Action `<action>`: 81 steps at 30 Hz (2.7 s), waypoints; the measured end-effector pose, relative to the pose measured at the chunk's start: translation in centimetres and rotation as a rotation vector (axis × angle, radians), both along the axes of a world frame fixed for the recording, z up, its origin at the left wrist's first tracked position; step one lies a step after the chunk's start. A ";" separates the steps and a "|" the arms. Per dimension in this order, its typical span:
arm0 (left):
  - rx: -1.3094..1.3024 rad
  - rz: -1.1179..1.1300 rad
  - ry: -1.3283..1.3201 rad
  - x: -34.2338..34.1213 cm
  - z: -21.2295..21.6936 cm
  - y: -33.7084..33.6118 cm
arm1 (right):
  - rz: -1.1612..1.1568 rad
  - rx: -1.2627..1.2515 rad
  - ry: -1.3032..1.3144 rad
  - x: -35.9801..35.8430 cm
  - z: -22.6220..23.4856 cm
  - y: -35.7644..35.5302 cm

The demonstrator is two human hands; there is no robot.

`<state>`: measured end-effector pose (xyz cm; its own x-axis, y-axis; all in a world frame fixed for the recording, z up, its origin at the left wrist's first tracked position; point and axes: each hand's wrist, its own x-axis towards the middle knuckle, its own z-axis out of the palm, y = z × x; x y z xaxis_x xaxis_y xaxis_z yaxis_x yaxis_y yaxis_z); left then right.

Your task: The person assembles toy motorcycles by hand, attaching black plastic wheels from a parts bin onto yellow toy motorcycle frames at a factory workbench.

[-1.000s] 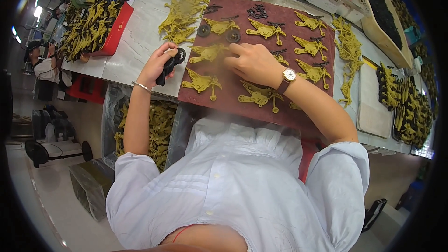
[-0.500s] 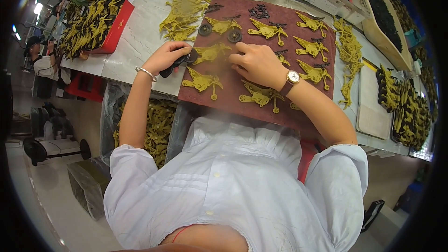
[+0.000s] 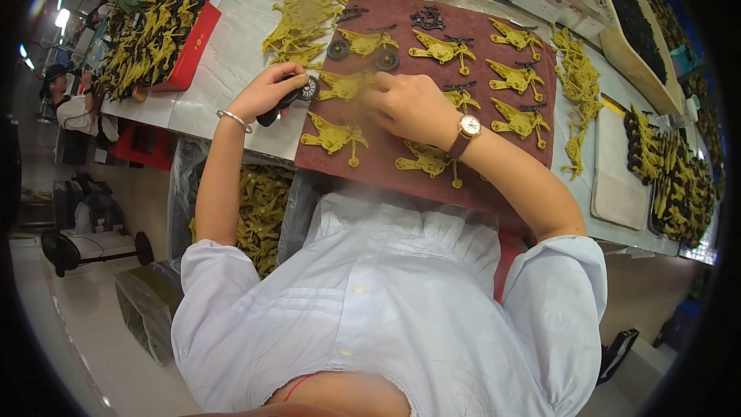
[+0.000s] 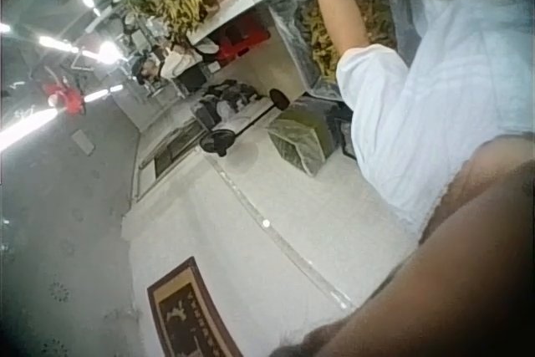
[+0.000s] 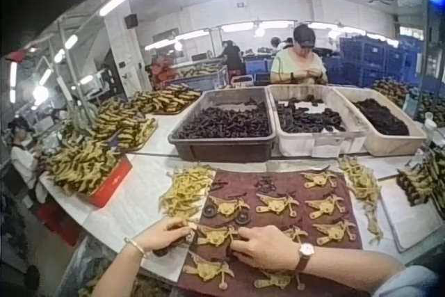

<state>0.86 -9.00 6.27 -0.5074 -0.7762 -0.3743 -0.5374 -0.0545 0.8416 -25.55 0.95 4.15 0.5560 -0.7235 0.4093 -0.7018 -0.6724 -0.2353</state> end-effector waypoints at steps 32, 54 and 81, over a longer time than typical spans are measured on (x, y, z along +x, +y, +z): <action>-0.422 -0.016 -0.227 -1.0 -2.2 0.7 | -0.302 0.816 -0.893 -5.5 2.4 -4.2; 0.685 0.330 0.812 4.7 -1.6 5.0 | -0.421 0.362 -0.260 -5.9 0.1 -8.4; 0.988 0.512 1.166 6.5 -1.7 10.0 | -0.416 0.359 -0.183 -7.5 0.1 -8.4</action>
<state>7.34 1.01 4.54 -0.6357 -0.6467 -0.4214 0.5828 -0.7601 0.2873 -33.06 -7.46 4.24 0.1385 -0.9772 0.1608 -0.8165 -0.2045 -0.5399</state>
